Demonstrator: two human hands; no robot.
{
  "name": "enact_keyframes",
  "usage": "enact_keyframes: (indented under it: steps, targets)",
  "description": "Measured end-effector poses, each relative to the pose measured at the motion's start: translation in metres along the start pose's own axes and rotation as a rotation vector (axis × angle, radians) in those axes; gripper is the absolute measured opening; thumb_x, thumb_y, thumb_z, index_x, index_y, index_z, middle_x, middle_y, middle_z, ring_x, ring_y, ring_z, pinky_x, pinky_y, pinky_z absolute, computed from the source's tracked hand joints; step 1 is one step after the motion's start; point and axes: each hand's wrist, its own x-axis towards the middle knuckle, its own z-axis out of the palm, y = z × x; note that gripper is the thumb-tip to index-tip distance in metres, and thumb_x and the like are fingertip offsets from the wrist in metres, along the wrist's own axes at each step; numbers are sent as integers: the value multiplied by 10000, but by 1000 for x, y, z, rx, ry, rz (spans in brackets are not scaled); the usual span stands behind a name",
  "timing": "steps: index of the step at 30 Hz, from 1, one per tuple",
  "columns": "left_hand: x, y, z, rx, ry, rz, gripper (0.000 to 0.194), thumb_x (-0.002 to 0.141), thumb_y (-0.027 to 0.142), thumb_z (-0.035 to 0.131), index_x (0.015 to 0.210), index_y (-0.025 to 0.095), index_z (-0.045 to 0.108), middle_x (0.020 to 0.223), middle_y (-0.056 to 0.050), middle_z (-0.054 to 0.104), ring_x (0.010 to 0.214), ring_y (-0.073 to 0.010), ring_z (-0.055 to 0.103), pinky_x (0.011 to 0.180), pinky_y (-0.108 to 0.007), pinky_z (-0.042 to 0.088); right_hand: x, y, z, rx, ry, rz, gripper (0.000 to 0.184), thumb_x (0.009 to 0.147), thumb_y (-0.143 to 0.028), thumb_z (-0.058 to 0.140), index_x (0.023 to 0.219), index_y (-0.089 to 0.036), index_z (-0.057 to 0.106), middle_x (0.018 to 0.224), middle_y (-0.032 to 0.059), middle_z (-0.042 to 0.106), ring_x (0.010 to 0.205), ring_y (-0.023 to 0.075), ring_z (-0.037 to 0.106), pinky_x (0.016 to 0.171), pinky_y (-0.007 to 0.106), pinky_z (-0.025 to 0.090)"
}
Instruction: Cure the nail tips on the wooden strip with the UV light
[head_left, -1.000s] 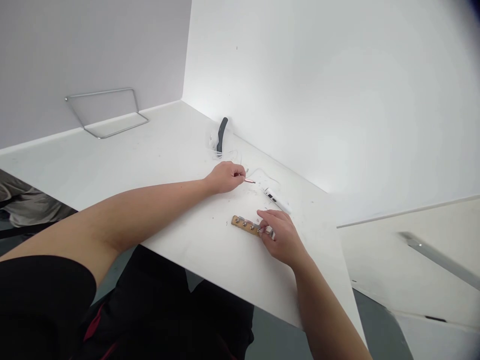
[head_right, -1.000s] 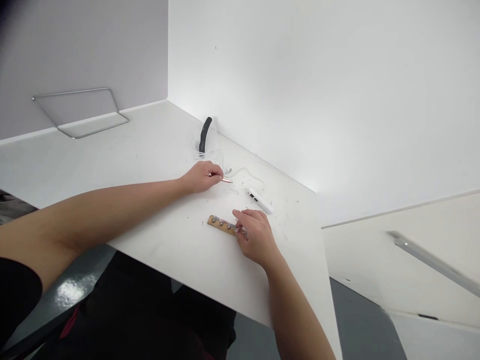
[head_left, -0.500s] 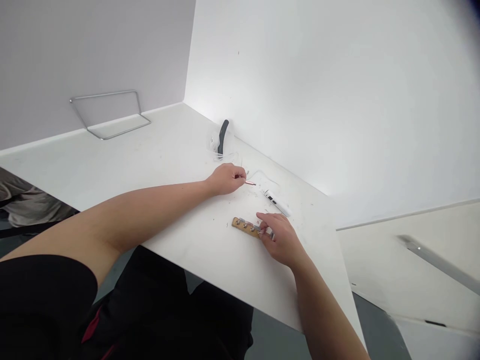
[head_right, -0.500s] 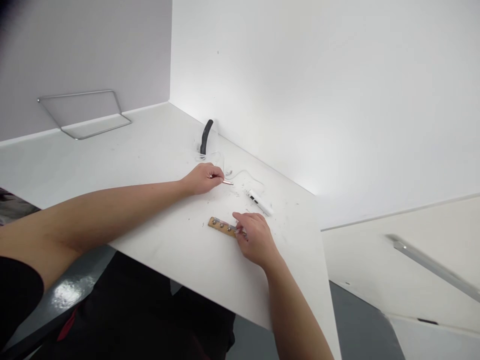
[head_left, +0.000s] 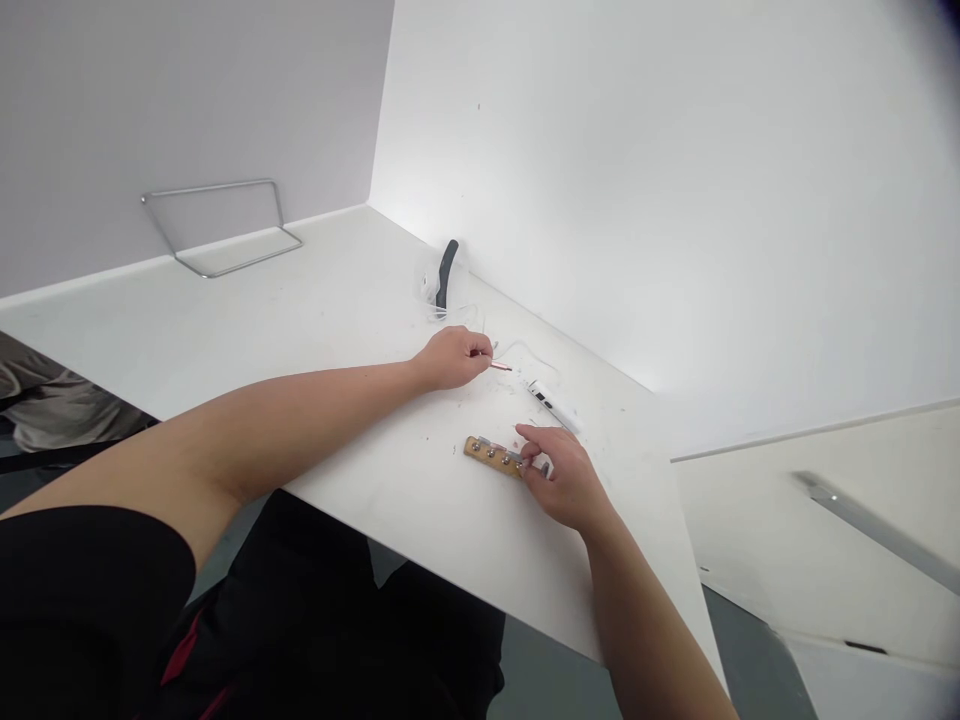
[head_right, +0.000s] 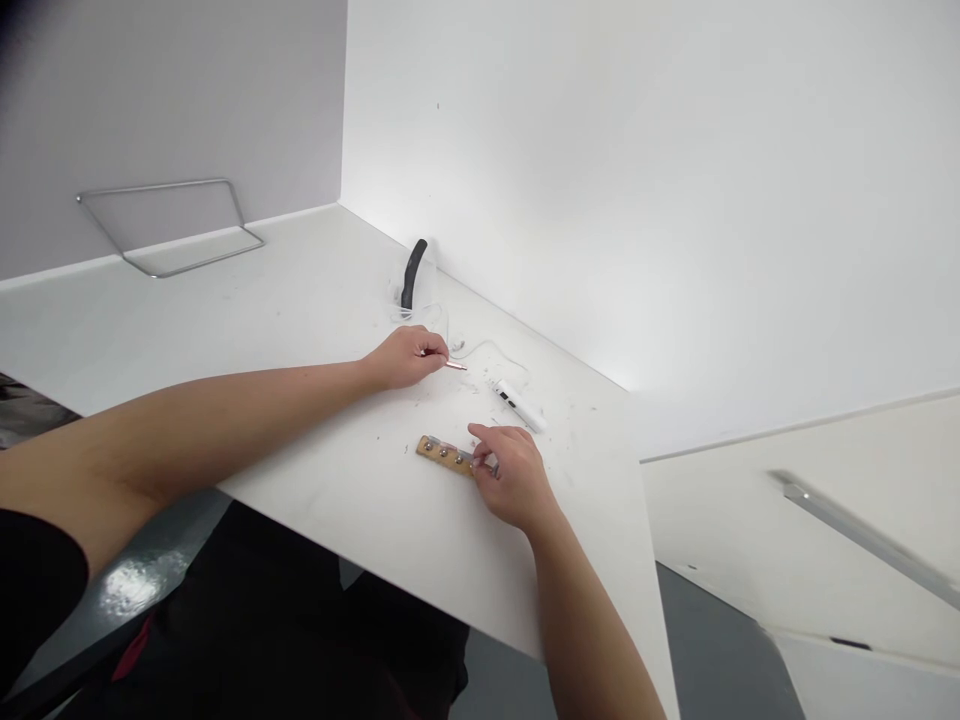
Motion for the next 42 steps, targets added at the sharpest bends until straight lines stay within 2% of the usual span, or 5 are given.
enact_keyframes:
  steps: [5,9,11,27,42]
  targets:
    - [0,-1,1,7,8,6,234,705,255,444,757,205,667,699,-14,624,696,-144,548,677,-272,428,0,-1,1,43,-3,66,398,707,-101,486,1085,-225,498,746,6,619,817,187,577,795,391,453]
    - [0,-1,1,-10,-1,9,232,702,252,443,751,196,662,699,-16,624,700,-141,548,685,-271,425,-1,-1,1,106,-53,175,389,719,-125,480,1094,-229,487,760,3,613,645,136,565,593,287,479]
    - [0,-1,0,-17,-5,13,228,701,253,443,742,189,658,694,-16,623,706,-142,548,685,-271,422,0,-1,2,126,-60,212,393,718,-130,480,1100,-224,480,749,-1,610,591,118,543,548,263,468]
    - [0,2,-2,-6,-3,3,230,702,252,439,745,186,655,713,-21,629,717,-147,541,670,-275,416,-1,-3,7,167,23,208,349,712,-142,474,1050,-216,519,713,-1,605,597,111,544,598,264,482]
    - [-2,3,-2,-10,-7,-10,228,704,253,439,741,187,655,714,-22,628,739,-157,541,674,-276,417,-2,-3,7,196,68,262,298,711,-173,499,1005,-201,541,707,19,616,633,137,589,467,225,447]
